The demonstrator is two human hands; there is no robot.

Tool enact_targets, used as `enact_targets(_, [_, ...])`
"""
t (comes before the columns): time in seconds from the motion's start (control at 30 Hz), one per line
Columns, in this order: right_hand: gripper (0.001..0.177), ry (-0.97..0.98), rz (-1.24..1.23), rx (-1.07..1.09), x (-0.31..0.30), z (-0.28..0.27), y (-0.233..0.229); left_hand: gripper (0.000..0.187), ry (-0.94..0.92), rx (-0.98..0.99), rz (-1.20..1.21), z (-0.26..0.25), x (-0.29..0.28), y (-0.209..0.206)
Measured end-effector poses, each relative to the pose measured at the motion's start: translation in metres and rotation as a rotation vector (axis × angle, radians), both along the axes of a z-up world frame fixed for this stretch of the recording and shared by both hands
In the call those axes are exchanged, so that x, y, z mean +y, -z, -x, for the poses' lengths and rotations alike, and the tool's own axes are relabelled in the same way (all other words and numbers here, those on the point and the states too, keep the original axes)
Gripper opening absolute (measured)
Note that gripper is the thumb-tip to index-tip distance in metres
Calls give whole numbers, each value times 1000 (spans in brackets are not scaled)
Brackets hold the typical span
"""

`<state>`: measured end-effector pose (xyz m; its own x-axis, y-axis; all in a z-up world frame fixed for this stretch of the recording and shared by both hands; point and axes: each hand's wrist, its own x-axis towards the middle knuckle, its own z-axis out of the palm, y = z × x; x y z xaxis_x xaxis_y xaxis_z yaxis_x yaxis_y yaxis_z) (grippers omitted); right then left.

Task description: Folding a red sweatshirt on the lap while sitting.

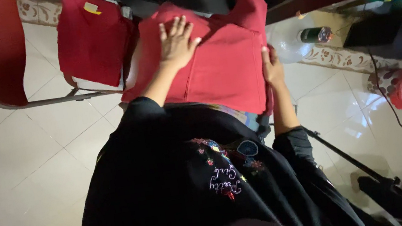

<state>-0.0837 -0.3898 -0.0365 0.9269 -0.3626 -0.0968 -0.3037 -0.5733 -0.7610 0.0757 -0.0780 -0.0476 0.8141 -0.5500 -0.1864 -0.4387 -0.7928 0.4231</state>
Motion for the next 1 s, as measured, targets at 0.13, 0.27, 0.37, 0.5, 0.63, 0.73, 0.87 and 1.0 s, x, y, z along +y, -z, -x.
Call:
enact_targets(0.13, [50, 90, -24, 102, -26, -18, 14, 63, -250, 30, -6, -37, 31, 15])
enact_targets(0.27, [44, 31, 28, -128, -22, -60, -5, 66, -456, 160, -28, -72, 37, 49])
enact_targets(0.37, [38, 50, 112, -12, -7, -93, -17, 65, -546, 282, -61, -95, 28, 66])
enact_targets(0.5, [35, -36, 215, -26, -16, -111, 25, 53, -631, 281, -9, -97, 21, 60])
enact_targets(0.63, [18, 4, 205, -144, -29, -120, 51, 28, -644, 88, 106, -99, 23, 68])
enact_targets(0.73, [16, -32, 306, -189, -30, -118, 47, 20, -598, -104, 177, -93, 22, 69])
enact_targets(0.87, [8, 119, 160, -141, -30, -110, 32, 13, -455, -465, 377, -83, 25, 50])
enact_targets(1.0, [9, 107, 25, -253, -30, -93, 4, 13, -398, -372, 429, -66, 39, -6])
